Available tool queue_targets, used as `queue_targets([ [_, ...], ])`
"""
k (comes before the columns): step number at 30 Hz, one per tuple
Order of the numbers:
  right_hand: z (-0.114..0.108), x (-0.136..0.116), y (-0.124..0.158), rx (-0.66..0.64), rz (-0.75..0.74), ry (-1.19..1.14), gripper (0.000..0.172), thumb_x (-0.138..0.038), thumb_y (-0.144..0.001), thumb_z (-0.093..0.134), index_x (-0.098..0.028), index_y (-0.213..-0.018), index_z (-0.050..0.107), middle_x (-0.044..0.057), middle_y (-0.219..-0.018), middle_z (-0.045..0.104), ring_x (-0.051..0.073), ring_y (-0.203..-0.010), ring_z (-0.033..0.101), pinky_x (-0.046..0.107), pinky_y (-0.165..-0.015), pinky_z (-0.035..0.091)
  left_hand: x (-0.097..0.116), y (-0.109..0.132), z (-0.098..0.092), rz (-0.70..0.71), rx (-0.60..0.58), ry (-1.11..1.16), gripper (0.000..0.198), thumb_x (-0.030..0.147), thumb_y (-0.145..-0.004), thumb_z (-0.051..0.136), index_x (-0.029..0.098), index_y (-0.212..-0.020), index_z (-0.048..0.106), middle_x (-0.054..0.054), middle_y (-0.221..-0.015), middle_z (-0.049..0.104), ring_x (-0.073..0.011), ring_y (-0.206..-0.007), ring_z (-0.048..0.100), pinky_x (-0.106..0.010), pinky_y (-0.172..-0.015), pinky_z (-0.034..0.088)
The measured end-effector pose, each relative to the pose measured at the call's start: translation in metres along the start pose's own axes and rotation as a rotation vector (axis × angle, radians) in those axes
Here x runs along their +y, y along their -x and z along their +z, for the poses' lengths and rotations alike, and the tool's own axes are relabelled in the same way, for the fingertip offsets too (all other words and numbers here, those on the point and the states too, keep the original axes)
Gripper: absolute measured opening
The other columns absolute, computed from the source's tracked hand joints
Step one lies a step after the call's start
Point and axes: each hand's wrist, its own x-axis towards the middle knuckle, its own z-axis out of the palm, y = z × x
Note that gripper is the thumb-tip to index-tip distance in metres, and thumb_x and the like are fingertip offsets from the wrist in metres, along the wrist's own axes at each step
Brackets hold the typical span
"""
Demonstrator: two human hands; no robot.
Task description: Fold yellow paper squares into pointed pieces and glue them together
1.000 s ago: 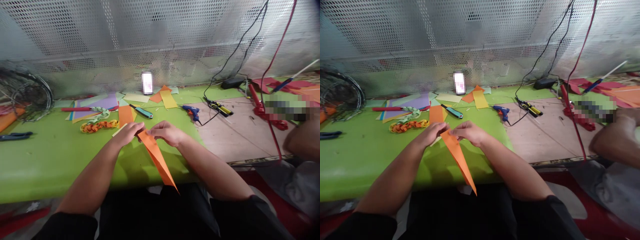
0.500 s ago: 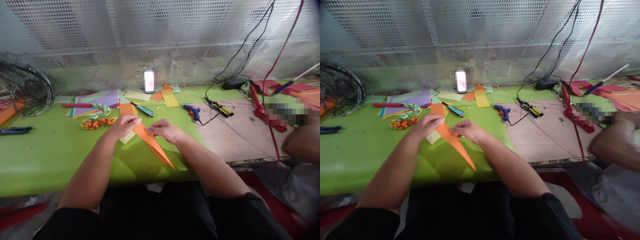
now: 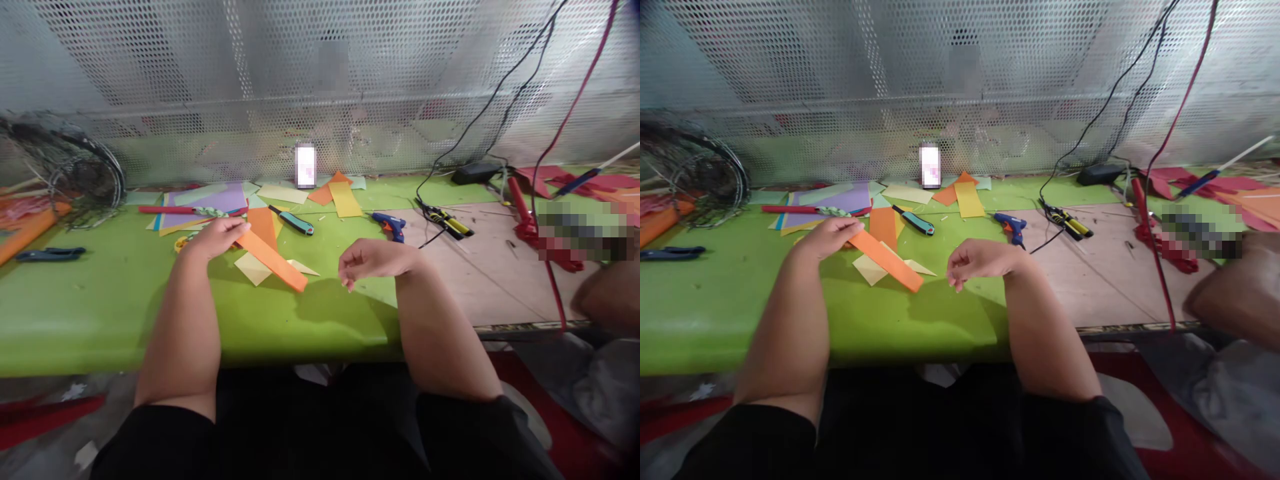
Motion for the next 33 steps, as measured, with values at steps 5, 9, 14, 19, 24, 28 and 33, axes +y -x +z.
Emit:
queue_targets([
  [5,0.006,-0.004,-0.010,0.287,-0.215,-0.095,0.041,-0.056,-0.096,0.067,-0.018,-0.085,0.081,0.009,-0.087,0.082,0.019,-0.081,0.075,0.032,-0.080,0.057,0.011,-0.001,0.017,-0.042,-0.302,-0.094,0.047,0.066,-0.092,0.065,0.023,-0.105,0.078,-0.002,-0.095,0.078,-0.0236,-0.082,0.074,-0.030,-0.073,0.051],
  [9,0.029,0.003,-0.052,0.543,-0.235,-0.142,0.048,-0.061,-0.097,0.064,-0.018,-0.089,0.082,0.009,-0.096,0.082,0.019,-0.083,0.073,0.033,-0.080,0.058,0.017,-0.002,0.028,-0.016,-0.229,-0.083,0.044,0.066,-0.095,0.061,0.025,-0.102,0.076,-0.001,-0.095,0.077,-0.0231,-0.077,0.077,-0.030,-0.070,0.053],
  [14,0.045,0.012,-0.080,0.565,-0.206,-0.188,0.039,-0.057,-0.090,0.077,-0.022,-0.104,0.081,0.005,-0.103,0.081,0.019,-0.086,0.072,0.029,-0.071,0.056,0.016,-0.002,0.030,0.048,-0.038,0.008,0.044,0.063,-0.097,0.062,0.021,-0.100,0.074,-0.002,-0.076,0.074,-0.0220,-0.065,0.074,-0.029,-0.063,0.053],
  [19,0.037,0.014,-0.075,0.482,-0.093,-0.222,0.040,-0.054,-0.081,0.087,-0.016,-0.077,0.078,0.004,-0.073,0.076,0.013,-0.061,0.064,0.025,-0.053,0.047,0.024,0.001,0.034,0.130,0.176,0.184,0.035,0.049,-0.102,0.060,0.019,-0.089,0.072,-0.003,-0.063,0.069,-0.0156,-0.053,0.064,-0.025,-0.053,0.051],
  [24,0.015,0.018,-0.061,0.716,-0.170,-0.519,0.044,-0.051,-0.071,0.095,-0.013,-0.089,0.081,0.012,-0.088,0.082,0.013,-0.063,0.068,0.025,-0.060,0.058,0.021,-0.001,0.041,0.128,0.240,0.394,0.030,0.047,-0.099,0.066,0.018,-0.093,0.072,-0.004,-0.063,0.072,-0.0146,-0.047,0.064,-0.025,-0.050,0.055],
  [28,0.006,0.016,-0.052,0.773,-0.280,-0.607,0.046,-0.051,-0.072,0.096,-0.013,-0.094,0.082,0.011,-0.086,0.083,0.011,-0.060,0.067,0.023,-0.056,0.057,0.017,-0.001,0.043,0.113,0.117,0.563,0.038,0.053,-0.087,0.081,0.017,-0.094,0.073,-0.005,-0.064,0.074,-0.0177,-0.051,0.070,-0.029,-0.054,0.061],
  [33,0.005,0.013,-0.044,0.737,-0.354,-0.550,0.044,-0.053,-0.078,0.092,-0.014,-0.095,0.080,0.011,-0.086,0.083,0.013,-0.060,0.070,0.023,-0.054,0.058,0.018,0.004,0.037,0.136,0.029,0.562,0.037,0.048,-0.086,0.085,0.015,-0.100,0.079,-0.007,-0.070,0.077,-0.0182,-0.056,0.073,-0.030,-0.058,0.063],
])
